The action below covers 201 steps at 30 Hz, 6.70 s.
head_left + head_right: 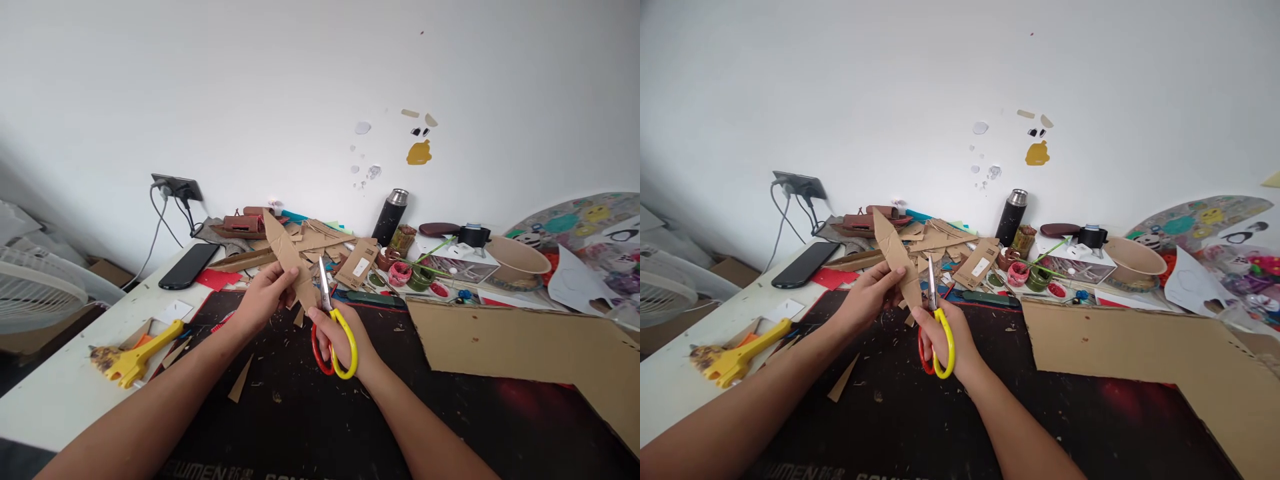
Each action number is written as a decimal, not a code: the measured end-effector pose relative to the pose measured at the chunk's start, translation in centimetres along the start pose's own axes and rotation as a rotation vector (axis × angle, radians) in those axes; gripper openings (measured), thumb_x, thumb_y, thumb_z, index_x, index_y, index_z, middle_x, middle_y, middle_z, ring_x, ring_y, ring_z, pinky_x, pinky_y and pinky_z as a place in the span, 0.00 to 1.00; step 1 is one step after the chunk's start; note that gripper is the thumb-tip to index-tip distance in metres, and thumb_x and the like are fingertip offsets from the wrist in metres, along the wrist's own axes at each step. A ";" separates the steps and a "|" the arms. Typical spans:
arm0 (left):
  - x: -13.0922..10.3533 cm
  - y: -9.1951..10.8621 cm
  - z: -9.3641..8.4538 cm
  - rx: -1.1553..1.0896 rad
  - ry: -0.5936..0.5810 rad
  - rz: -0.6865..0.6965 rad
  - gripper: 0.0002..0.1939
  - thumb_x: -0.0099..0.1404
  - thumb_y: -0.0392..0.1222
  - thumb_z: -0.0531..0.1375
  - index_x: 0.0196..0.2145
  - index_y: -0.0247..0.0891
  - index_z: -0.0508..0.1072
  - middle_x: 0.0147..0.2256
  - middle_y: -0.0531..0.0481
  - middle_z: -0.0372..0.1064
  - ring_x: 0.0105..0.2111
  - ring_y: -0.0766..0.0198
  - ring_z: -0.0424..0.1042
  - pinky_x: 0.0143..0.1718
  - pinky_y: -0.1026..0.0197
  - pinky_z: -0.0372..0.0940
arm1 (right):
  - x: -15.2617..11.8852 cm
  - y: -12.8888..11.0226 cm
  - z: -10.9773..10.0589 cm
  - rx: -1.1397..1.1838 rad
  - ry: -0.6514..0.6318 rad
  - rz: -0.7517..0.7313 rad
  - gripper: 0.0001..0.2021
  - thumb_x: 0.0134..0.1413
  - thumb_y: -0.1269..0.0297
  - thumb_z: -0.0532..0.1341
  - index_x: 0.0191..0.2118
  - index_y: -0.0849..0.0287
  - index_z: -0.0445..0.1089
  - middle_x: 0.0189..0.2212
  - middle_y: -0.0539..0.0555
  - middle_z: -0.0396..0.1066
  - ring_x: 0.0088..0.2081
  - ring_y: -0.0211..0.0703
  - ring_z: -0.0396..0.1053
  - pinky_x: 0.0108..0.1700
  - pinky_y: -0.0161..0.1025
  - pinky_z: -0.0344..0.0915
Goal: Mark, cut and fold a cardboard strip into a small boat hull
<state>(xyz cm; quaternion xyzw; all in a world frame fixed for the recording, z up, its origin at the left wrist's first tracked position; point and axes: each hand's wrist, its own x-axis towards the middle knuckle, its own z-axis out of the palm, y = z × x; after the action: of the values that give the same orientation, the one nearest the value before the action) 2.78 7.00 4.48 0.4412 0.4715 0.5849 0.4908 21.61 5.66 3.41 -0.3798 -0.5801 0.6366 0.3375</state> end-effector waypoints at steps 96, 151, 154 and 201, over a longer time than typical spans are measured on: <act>3.8 4.5 0.2 0.250 -0.065 0.220 0.27 0.63 0.64 0.68 0.24 0.40 0.64 0.20 0.57 0.60 0.18 0.70 0.59 0.19 0.65 0.56 | -1.5 -0.3 -0.1 -0.386 -0.123 -0.032 0.19 0.71 0.42 0.60 0.39 0.54 0.67 0.15 0.43 0.63 0.15 0.37 0.62 0.24 0.34 0.56; 4.9 5.2 -0.4 0.108 -0.041 0.193 0.25 0.59 0.59 0.73 0.31 0.41 0.64 0.19 0.62 0.59 0.15 0.72 0.58 0.16 0.68 0.53 | -1.3 -0.1 0.1 -0.327 -0.152 0.014 0.24 0.64 0.37 0.66 0.37 0.56 0.71 0.23 0.51 0.75 0.23 0.39 0.73 0.29 0.33 0.65; 4.9 5.4 -0.4 0.094 -0.031 0.210 0.25 0.60 0.59 0.73 0.32 0.42 0.64 0.18 0.63 0.59 0.14 0.73 0.57 0.15 0.69 0.53 | -1.1 0.4 0.0 -0.221 -0.183 0.007 0.29 0.58 0.30 0.67 0.38 0.57 0.72 0.26 0.52 0.76 0.29 0.44 0.78 0.32 0.35 0.69; 4.3 5.5 -0.2 0.137 -0.036 0.263 0.19 0.67 0.53 0.68 0.34 0.42 0.64 0.20 0.61 0.60 0.15 0.72 0.60 0.16 0.68 0.57 | -1.5 -0.3 -0.1 -0.503 -0.064 -0.054 0.18 0.69 0.43 0.63 0.37 0.54 0.70 0.17 0.45 0.64 0.18 0.39 0.66 0.25 0.34 0.59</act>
<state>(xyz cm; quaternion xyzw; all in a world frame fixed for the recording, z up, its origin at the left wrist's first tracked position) 1.18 10.80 10.04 0.5420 0.4397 0.6025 0.3872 22.44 4.44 3.85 -0.4158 -0.7406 0.4748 0.2307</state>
